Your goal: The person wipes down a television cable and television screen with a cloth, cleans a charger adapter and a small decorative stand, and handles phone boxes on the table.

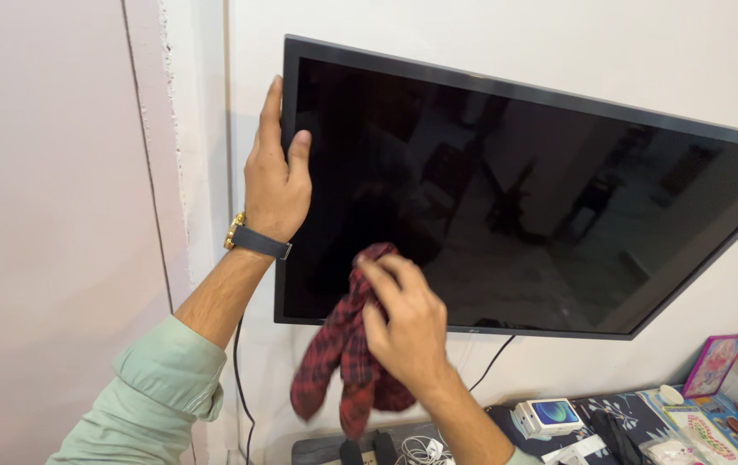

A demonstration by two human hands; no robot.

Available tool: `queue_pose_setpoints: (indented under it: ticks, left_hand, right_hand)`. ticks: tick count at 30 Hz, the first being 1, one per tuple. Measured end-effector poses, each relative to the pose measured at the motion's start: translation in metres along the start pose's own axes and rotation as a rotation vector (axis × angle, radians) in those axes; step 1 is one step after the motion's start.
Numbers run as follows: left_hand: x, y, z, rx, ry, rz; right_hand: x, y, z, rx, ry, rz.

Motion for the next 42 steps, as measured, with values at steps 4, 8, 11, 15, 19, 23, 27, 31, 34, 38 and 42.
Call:
queue_pose_setpoints:
  ticks: [4,8,11,15,19,23,27,31,34,38,42]
  left_hand:
    - [0.000,0.012,0.000,0.198,0.665,0.424]
    - [0.009,0.015,0.003,0.312,0.586,0.296]
    - [0.018,0.013,0.013,0.359,0.471,0.224]
    - [0.028,0.011,0.026,0.288,0.382,0.211]
    - [0.025,0.015,0.022,0.363,0.228,0.188]
    - [0.018,0.022,0.014,0.306,0.571,0.302]
    - [0.017,0.023,0.009,0.367,0.472,0.263]
    - [0.018,0.022,0.008,0.347,0.530,0.276]
    - [0.019,0.024,0.003,0.355,0.511,0.255]
    - [0.022,0.023,-0.001,0.299,0.572,0.250]
    - [0.028,0.023,0.005,0.291,0.467,0.205]
  right_hand:
    - [-0.042,0.010,0.002,0.225,0.124,-0.258]
    - [-0.102,0.012,-0.001,0.283,0.189,-0.310]
    - [-0.143,-0.001,-0.001,0.304,0.307,-0.312]
    - [-0.175,-0.018,0.004,0.308,0.353,-0.313]
    - [-0.176,-0.014,0.000,0.290,0.271,-0.249]
    - [-0.162,0.017,-0.021,0.289,0.274,-0.325]
    - [-0.142,0.069,-0.055,0.294,0.112,-0.303]
    - [-0.123,0.116,-0.091,0.321,-0.031,-0.302]
    - [-0.111,0.144,-0.117,0.380,-0.036,-0.337]
    - [-0.101,0.175,-0.152,0.395,-0.056,-0.365]
    - [-0.095,0.198,-0.182,0.383,-0.071,-0.373]
Point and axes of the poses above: each hand's wrist, its own x-axis away from the middle knuckle, its own y-axis out of the back of the hand, z = x × y, the point moved 1 cm from there along -x, towards the middle knuckle, and after that the axes turned 2 degrees about -x, right-handed, at the moved point
